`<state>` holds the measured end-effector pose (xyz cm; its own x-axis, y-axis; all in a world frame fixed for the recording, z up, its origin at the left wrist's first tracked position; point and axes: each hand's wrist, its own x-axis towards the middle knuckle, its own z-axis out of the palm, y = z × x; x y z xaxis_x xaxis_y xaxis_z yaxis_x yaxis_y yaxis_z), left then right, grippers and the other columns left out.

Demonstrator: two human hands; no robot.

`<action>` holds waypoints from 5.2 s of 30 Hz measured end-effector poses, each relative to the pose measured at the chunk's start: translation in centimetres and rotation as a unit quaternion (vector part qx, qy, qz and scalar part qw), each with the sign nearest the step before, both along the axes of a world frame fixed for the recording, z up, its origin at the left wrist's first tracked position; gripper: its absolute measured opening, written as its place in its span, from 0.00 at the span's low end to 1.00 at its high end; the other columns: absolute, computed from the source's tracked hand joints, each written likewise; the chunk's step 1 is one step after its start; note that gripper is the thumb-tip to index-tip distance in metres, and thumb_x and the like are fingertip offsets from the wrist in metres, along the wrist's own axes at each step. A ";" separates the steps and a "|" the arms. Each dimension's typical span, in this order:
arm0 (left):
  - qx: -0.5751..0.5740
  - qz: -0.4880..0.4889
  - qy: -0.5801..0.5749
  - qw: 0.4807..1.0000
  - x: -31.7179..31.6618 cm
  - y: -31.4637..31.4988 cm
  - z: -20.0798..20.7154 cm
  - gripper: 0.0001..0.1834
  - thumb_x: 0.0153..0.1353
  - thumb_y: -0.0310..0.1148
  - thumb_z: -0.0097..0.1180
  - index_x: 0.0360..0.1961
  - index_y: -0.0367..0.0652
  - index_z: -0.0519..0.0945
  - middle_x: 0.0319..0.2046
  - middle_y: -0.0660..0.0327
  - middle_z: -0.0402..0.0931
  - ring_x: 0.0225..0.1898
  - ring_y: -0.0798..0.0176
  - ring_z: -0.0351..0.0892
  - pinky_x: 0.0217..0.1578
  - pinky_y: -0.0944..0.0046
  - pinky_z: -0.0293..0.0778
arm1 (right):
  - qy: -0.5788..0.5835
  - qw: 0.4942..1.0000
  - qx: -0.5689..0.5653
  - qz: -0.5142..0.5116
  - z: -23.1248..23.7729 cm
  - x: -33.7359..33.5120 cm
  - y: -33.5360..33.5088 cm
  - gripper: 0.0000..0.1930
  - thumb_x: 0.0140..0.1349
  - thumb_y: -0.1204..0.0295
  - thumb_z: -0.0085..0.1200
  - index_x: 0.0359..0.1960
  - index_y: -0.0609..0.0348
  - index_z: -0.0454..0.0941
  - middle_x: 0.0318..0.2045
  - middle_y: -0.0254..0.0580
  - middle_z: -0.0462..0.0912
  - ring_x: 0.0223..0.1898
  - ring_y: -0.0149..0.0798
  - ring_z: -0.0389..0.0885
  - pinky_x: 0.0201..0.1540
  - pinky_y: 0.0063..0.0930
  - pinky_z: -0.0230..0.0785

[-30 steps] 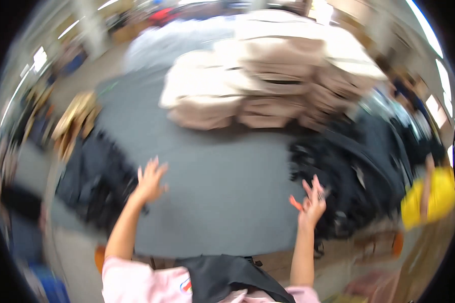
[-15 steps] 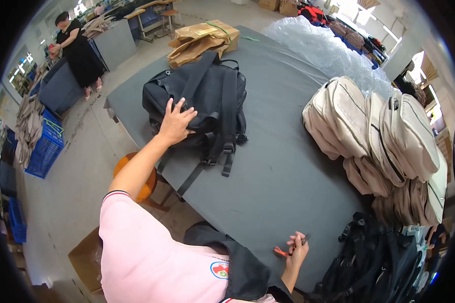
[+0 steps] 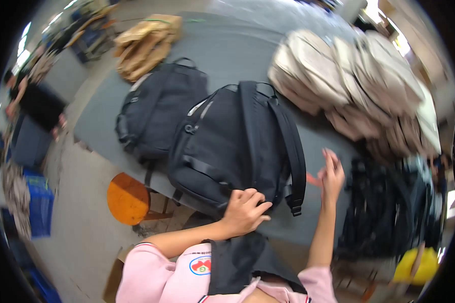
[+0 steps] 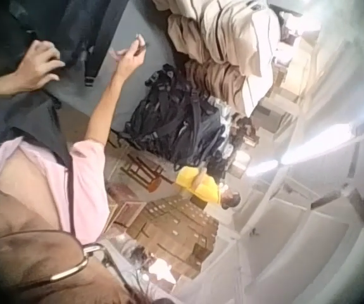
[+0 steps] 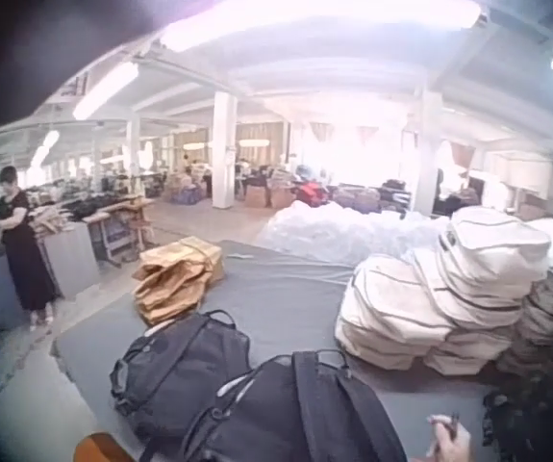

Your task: Inspecting and trimming loose threads from backpacks at a factory workstation.

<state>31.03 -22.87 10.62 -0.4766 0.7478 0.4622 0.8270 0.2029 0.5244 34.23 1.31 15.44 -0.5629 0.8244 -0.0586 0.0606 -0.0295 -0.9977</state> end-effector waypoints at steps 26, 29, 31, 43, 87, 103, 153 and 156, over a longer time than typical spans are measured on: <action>-0.614 -0.283 -0.386 0.628 -19.7 9.9 0.1 0.21 0.64 0.30 0.49 0.59 0.50 0.69 0.28 0.57 0.79 0.17 0.69 0.77 0.21 0.69 0.74 | -0.312 0.935 -0.107 0.128 -13.2 11.0 1.4 0.18 0.55 0.66 0.60 0.41 0.66 0.73 0.29 0.40 0.77 0.34 0.28 0.72 0.41 0.26 0.67; -0.652 -0.280 -0.299 0.637 -20.6 13.1 4.1 0.19 0.62 0.35 0.52 0.55 0.49 0.73 0.25 0.58 0.80 0.17 0.68 0.78 0.23 0.68 0.75 | -0.299 0.950 -0.018 0.086 -10.7 9.6 3.8 0.17 0.57 0.65 0.59 0.41 0.67 0.74 0.27 0.41 0.78 0.30 0.30 0.74 0.38 0.27 0.68; -0.574 -0.290 -0.160 0.749 -22.7 16.9 4.8 0.18 0.60 0.41 0.55 0.50 0.48 0.77 0.26 0.56 0.81 0.20 0.62 0.80 0.28 0.63 0.76 | -0.285 0.956 0.072 -0.012 -7.6 7.6 5.9 0.15 0.58 0.65 0.57 0.40 0.65 0.76 0.24 0.38 0.78 0.26 0.29 0.74 0.33 0.26 0.69; -0.361 -0.412 -0.270 0.792 -23.6 37.0 -8.9 0.28 0.55 0.33 0.60 0.58 0.45 0.70 0.50 0.54 0.75 0.52 0.61 0.74 0.55 0.63 0.67 | -0.191 0.979 -0.048 -0.047 -16.5 -5.5 14.4 0.11 0.52 0.77 0.59 0.38 0.65 0.78 0.31 0.38 0.81 0.34 0.30 0.78 0.41 0.24 0.69; -0.077 -0.349 -0.728 0.585 -26.8 29.2 -8.4 0.14 0.60 0.30 0.55 0.46 0.36 0.77 0.44 0.49 0.78 0.44 0.60 0.78 0.51 0.63 0.71 | -0.039 0.997 0.059 -0.040 -10.8 -8.3 11.3 0.07 0.57 0.74 0.58 0.33 0.61 0.72 0.23 0.32 0.73 0.23 0.24 0.71 0.24 0.18 0.63; -0.107 -0.317 -0.724 0.604 -26.5 29.2 -8.1 0.18 0.58 0.33 0.58 0.48 0.36 0.76 0.41 0.54 0.79 0.42 0.63 0.80 0.49 0.66 0.72 | -0.231 0.873 0.385 0.193 -7.7 -8.5 14.1 0.13 0.49 0.75 0.58 0.39 0.51 0.77 0.31 0.35 0.73 0.31 0.42 0.77 0.31 0.36 0.68; -0.101 -0.170 -0.658 0.727 -24.3 28.6 -5.8 0.13 0.53 0.36 0.62 0.30 0.34 0.80 0.21 0.64 0.75 0.21 0.75 0.70 0.25 0.75 0.67 | -0.309 0.729 0.578 0.198 -2.5 -10.0 11.8 0.11 0.46 0.73 0.61 0.33 0.51 0.79 0.26 0.31 0.74 0.22 0.39 0.69 0.26 0.29 0.62; -0.099 -0.174 -0.656 0.728 -24.3 28.6 -5.7 0.13 0.53 0.36 0.62 0.30 0.35 0.80 0.21 0.65 0.75 0.21 0.75 0.70 0.25 0.75 0.66 | -0.279 0.727 0.583 0.233 -2.7 -9.9 13.0 0.10 0.46 0.74 0.61 0.33 0.51 0.79 0.24 0.31 0.74 0.22 0.39 0.70 0.27 0.29 0.63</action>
